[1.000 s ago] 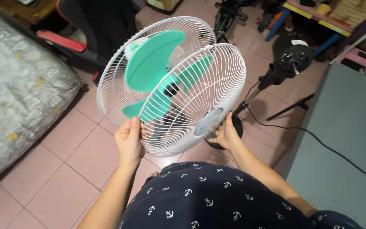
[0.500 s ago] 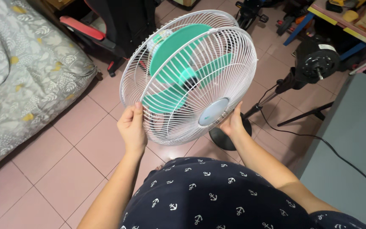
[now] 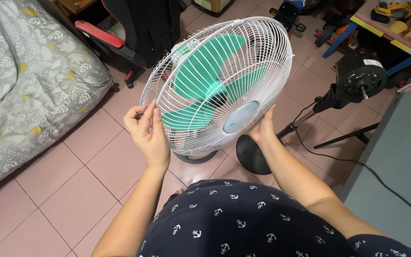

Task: The person disassembles a white pedestal fan, unscrewing the rear cap and removing the blade assembly and front grill, then reassembles it by refitting the grill and tightening the hub. They then move to a black fan on the table, removing its front grill and working on the blade and motor hub.

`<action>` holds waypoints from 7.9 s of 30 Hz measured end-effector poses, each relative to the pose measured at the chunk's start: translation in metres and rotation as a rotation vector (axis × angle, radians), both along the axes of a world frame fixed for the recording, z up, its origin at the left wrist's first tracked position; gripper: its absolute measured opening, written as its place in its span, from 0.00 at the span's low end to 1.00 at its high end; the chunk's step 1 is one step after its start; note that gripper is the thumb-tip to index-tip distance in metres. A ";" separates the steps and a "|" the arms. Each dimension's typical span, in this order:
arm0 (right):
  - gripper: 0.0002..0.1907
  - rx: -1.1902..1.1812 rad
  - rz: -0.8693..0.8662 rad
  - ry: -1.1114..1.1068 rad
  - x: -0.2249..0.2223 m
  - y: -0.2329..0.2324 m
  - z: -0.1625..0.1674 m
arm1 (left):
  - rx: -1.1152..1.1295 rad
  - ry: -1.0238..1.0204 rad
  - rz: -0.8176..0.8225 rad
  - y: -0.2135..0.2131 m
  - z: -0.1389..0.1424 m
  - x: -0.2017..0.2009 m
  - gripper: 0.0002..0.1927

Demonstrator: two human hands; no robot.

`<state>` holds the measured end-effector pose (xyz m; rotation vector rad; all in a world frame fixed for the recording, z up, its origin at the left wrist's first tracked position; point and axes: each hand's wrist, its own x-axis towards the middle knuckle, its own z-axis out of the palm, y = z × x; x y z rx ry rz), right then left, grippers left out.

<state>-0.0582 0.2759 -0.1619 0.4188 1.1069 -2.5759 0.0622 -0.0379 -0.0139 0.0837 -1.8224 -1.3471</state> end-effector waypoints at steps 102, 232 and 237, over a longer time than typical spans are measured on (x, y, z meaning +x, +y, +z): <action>0.52 -0.031 -0.249 0.260 -0.001 -0.062 0.027 | -0.283 -0.104 -0.065 -0.083 0.004 0.008 0.07; 0.28 0.807 -0.452 0.969 -0.070 0.020 0.091 | -0.194 -0.155 0.094 -0.029 -0.043 0.023 0.66; 0.29 0.816 -0.447 0.941 -0.068 0.020 0.092 | -0.131 -0.265 0.095 -0.027 -0.050 0.026 0.66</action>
